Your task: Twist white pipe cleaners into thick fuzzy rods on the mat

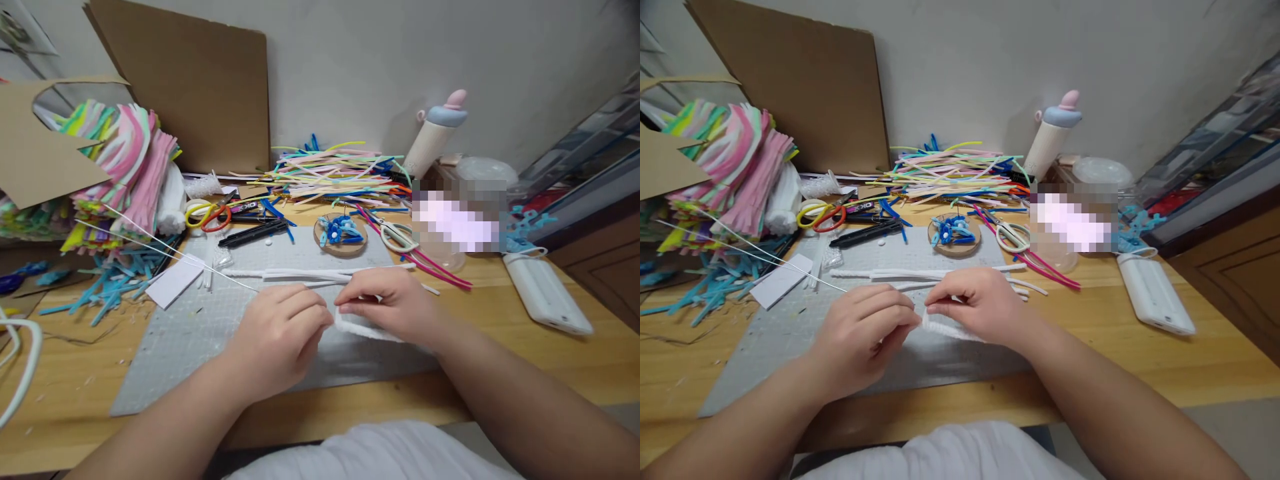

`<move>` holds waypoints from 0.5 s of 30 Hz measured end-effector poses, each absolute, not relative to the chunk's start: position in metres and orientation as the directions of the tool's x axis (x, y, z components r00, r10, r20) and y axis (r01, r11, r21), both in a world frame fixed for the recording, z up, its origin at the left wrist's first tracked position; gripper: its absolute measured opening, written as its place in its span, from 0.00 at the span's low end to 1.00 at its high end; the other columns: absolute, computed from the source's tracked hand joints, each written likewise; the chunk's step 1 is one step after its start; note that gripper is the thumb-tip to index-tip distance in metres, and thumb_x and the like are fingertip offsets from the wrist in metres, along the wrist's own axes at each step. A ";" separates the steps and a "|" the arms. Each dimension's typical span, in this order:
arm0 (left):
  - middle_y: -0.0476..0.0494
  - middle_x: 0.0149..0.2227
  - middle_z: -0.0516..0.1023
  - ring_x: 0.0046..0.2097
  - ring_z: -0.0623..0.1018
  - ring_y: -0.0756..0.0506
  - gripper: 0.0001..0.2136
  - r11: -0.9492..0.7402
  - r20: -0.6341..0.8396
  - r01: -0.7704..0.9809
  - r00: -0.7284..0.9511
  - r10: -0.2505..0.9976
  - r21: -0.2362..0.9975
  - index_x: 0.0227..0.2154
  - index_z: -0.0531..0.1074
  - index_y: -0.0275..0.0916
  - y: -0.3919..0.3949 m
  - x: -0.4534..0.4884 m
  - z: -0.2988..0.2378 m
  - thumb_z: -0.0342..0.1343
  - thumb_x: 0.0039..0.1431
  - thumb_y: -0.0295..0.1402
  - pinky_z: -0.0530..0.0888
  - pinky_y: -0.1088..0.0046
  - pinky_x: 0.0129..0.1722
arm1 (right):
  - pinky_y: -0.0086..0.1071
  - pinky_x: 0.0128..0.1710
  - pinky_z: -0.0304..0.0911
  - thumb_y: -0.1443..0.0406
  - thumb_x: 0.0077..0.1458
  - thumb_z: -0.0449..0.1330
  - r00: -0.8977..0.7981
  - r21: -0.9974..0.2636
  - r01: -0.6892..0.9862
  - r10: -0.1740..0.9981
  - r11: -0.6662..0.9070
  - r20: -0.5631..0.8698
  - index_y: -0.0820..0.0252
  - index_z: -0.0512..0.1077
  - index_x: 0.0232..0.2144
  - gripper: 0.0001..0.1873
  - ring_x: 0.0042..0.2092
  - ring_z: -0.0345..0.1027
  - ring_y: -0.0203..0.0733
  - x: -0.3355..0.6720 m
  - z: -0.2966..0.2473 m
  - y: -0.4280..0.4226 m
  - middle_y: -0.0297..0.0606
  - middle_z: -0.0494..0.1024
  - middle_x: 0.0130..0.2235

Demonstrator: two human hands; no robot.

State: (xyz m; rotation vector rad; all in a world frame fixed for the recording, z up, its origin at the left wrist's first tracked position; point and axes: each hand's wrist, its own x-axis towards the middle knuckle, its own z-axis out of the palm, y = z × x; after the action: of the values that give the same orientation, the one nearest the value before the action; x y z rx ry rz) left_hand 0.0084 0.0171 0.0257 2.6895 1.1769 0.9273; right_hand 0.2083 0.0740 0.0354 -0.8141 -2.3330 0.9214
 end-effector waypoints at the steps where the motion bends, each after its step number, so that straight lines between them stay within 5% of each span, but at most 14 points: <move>1: 0.46 0.31 0.76 0.34 0.73 0.48 0.07 -0.716 0.525 0.625 0.515 0.678 0.311 0.31 0.70 0.39 0.017 0.008 0.026 0.49 0.55 0.23 0.68 0.71 0.33 | 0.27 0.32 0.60 0.63 0.52 0.60 -0.700 -0.804 0.313 0.695 0.506 0.165 0.60 0.75 0.28 0.07 0.31 0.68 0.35 0.208 0.034 0.077 0.35 0.77 0.28; 7: 0.46 0.30 0.75 0.33 0.72 0.49 0.06 -0.678 0.633 0.583 0.330 0.700 0.447 0.30 0.70 0.39 0.015 0.008 0.027 0.52 0.51 0.21 0.68 0.72 0.32 | 0.26 0.27 0.60 0.58 0.46 0.63 -0.670 -0.990 0.124 0.741 0.069 -0.032 0.64 0.73 0.25 0.13 0.27 0.65 0.34 0.196 0.018 0.075 0.35 0.74 0.25; 12: 0.46 0.28 0.73 0.33 0.71 0.49 0.06 -0.593 0.628 0.630 0.207 0.750 0.501 0.29 0.69 0.38 0.016 0.008 0.026 0.53 0.50 0.21 0.68 0.72 0.32 | 0.27 0.24 0.58 0.62 0.50 0.59 -0.525 -0.970 0.202 0.851 0.135 0.009 0.63 0.71 0.23 0.10 0.24 0.62 0.34 0.182 0.011 0.054 0.33 0.71 0.22; 15: 0.47 0.27 0.71 0.32 0.71 0.48 0.05 -0.550 0.612 0.677 0.184 0.769 0.488 0.28 0.69 0.38 0.017 0.009 0.025 0.52 0.51 0.22 0.68 0.71 0.31 | 0.28 0.25 0.57 0.64 0.54 0.55 -0.469 -0.871 0.334 0.865 0.361 0.178 0.61 0.71 0.26 0.09 0.24 0.62 0.34 0.177 0.008 0.042 0.33 0.71 0.22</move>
State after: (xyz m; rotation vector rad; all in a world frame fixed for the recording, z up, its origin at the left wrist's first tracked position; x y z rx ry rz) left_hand 0.0087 0.0165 0.0248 2.3324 1.4320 1.3112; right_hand 0.1774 0.0423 0.0079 -1.0375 -1.9785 1.0546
